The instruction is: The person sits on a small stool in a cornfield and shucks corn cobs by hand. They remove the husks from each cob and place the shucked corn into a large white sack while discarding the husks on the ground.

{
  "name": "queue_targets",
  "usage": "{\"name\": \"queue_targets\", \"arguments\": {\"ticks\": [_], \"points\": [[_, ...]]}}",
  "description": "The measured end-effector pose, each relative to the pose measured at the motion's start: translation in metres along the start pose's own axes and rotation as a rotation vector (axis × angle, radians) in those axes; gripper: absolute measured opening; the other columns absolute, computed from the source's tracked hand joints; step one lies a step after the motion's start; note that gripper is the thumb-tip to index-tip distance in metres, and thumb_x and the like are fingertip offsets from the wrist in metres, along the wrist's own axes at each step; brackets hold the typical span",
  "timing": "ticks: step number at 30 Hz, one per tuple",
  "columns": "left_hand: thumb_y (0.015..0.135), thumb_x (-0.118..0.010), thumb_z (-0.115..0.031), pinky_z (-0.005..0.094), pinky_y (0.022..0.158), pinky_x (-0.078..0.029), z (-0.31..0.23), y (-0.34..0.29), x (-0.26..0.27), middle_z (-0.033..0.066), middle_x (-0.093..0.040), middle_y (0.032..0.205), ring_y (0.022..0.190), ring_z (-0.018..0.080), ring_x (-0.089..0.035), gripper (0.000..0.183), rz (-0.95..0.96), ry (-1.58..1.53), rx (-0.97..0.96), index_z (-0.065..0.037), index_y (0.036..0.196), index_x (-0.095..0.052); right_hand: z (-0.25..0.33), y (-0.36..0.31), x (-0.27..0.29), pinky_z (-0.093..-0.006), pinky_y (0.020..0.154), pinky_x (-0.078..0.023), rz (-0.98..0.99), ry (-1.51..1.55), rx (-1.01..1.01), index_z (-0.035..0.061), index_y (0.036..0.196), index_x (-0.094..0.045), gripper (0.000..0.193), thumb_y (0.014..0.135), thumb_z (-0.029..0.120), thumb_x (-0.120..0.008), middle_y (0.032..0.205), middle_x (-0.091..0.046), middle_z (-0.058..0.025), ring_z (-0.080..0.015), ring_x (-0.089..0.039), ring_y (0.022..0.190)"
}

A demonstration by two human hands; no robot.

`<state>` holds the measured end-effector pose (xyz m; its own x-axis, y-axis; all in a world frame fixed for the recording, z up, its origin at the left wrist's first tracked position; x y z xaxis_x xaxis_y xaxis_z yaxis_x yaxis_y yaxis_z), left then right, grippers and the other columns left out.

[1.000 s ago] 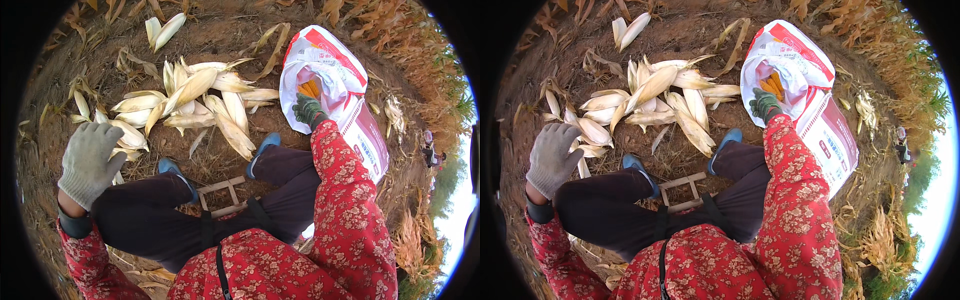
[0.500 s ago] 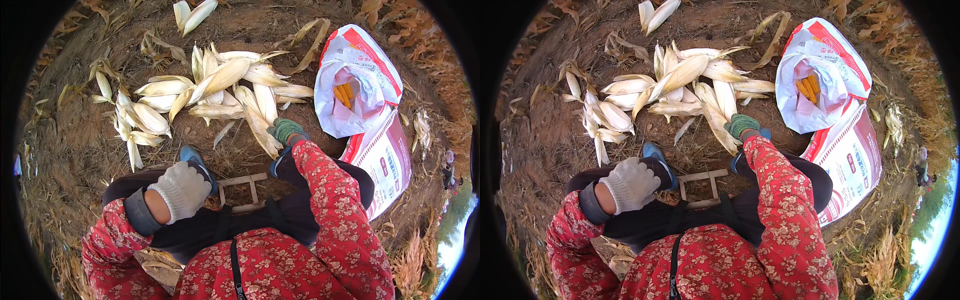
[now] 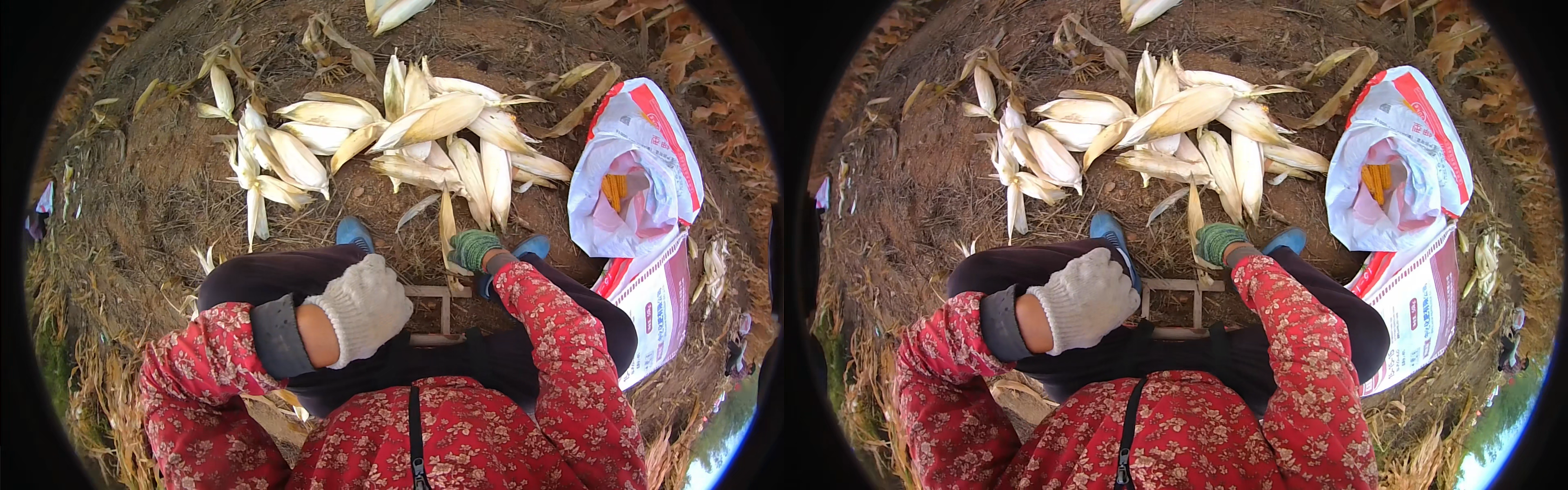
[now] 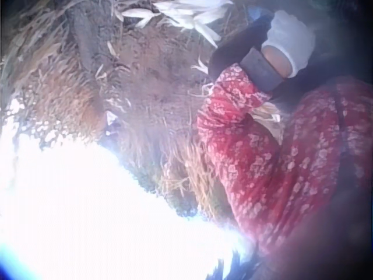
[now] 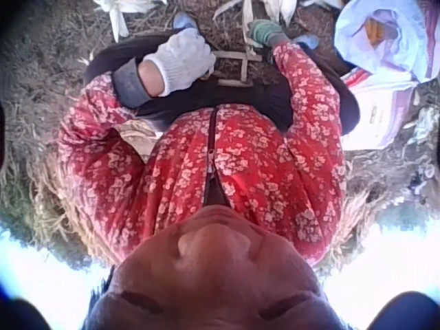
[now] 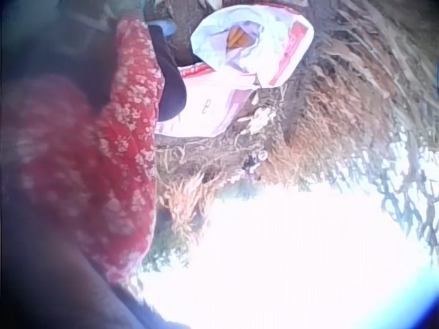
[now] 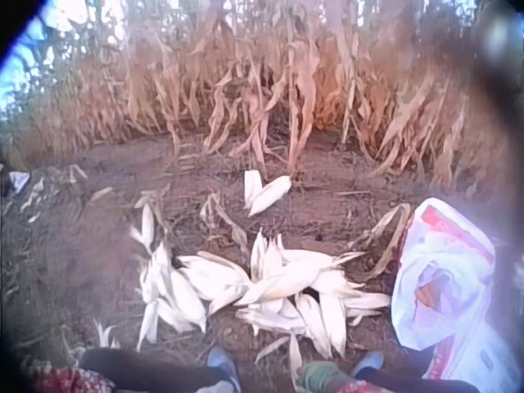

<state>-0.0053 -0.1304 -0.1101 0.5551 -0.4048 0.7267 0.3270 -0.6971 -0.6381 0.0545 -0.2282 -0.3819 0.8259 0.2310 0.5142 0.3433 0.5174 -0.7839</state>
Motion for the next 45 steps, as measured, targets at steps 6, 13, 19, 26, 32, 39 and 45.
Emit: {"name": "queue_targets", "arguments": {"ticks": [6,13,19,26,32,39,45], "points": [[0.080,-0.063,-0.024,0.0349,0.076,-0.044,0.005,-0.006,0.006,0.0040,-0.065,0.078,0.079,0.0235,-0.062,0.013,-0.156,-0.077,0.030,-0.012,0.082,-0.068,0.103,0.004,-0.024,-0.0477,0.071,-0.053,0.014,-0.257,0.349,0.0079,0.091,-0.072,0.029,0.076,0.032,-0.066,0.084,-0.071,-0.0165,-0.0371,-0.068,0.078],[0.091,-0.058,-0.028,0.0401,0.085,-0.052,0.128,-0.066,0.087,0.0124,-0.068,0.101,0.099,0.0286,-0.065,0.028,-0.523,-0.479,0.115,-0.005,0.107,-0.063,0.157,-0.117,0.130,-0.0433,0.076,-0.049,-0.374,-0.272,0.407,0.0057,0.096,-0.068,0.033,0.081,0.035,-0.065,0.094,-0.070,-0.0133,-0.0307,-0.066,0.087],[0.088,-0.056,-0.016,0.0410,0.100,-0.044,0.320,-0.117,-0.065,0.0097,-0.063,0.120,0.114,0.0282,-0.058,0.026,-0.548,-0.391,0.895,-0.007,0.110,-0.066,0.113,-0.181,0.204,-0.0456,0.081,-0.048,-0.626,-0.119,0.228,0.0054,0.105,-0.068,0.036,0.083,0.034,-0.067,0.095,-0.068,-0.0157,-0.0336,-0.064,0.088],[0.085,-0.052,-0.019,0.0430,0.103,-0.042,0.329,-0.064,-0.297,0.0145,-0.060,0.128,0.122,0.0318,-0.054,0.031,-0.026,-0.338,0.898,-0.009,0.106,-0.073,0.128,-0.142,0.193,-0.0454,0.080,-0.048,-0.550,-0.095,0.286,0.0055,0.106,-0.068,0.035,0.082,0.031,-0.066,0.095,-0.069,-0.0146,-0.0336,-0.064,0.086],[0.079,-0.061,-0.025,0.0401,0.082,-0.053,0.361,-0.188,-0.379,0.0196,-0.070,0.105,0.097,0.0345,-0.068,0.036,0.367,-0.569,1.049,0.000,0.103,-0.071,0.128,-0.140,0.201,-0.0453,0.079,-0.048,-0.566,-0.127,0.263,0.0064,0.106,-0.068,0.036,0.081,0.031,-0.067,0.090,-0.068,-0.0145,-0.0334,-0.064,0.085],[0.082,-0.060,-0.019,0.0313,0.057,-0.050,0.397,-0.227,-0.315,0.0067,-0.064,0.066,0.060,0.0149,-0.062,0.023,-0.049,-1.130,1.320,0.003,0.081,-0.067,0.123,-0.133,0.195,-0.0452,0.082,-0.047,-0.424,-0.085,0.211,0.0052,0.108,-0.066,0.039,0.079,0.032,-0.069,0.091,-0.068,-0.0150,-0.0333,-0.064,0.087],[0.076,-0.074,-0.036,0.0390,0.103,-0.042,0.371,-0.090,-0.230,0.0248,-0.058,0.127,0.119,0.0357,-0.057,0.078,-0.395,-0.954,1.218,0.004,0.135,-0.045,0.113,-0.125,0.194,-0.0456,0.084,-0.046,-0.395,-0.047,0.193,0.0055,0.109,-0.066,0.039,0.080,0.031,-0.069,0.095,-0.069,-0.0151,-0.0338,-0.064,0.088]]}}
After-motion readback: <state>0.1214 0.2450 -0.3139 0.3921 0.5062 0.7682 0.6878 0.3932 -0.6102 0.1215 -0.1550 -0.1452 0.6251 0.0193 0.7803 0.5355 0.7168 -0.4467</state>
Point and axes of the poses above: each hand's wrist, its own y-axis towards the middle knuckle, its own x-axis out of the back of the hand, z = x × y, the point moved 10 cm from there along y, towards the middle knuckle
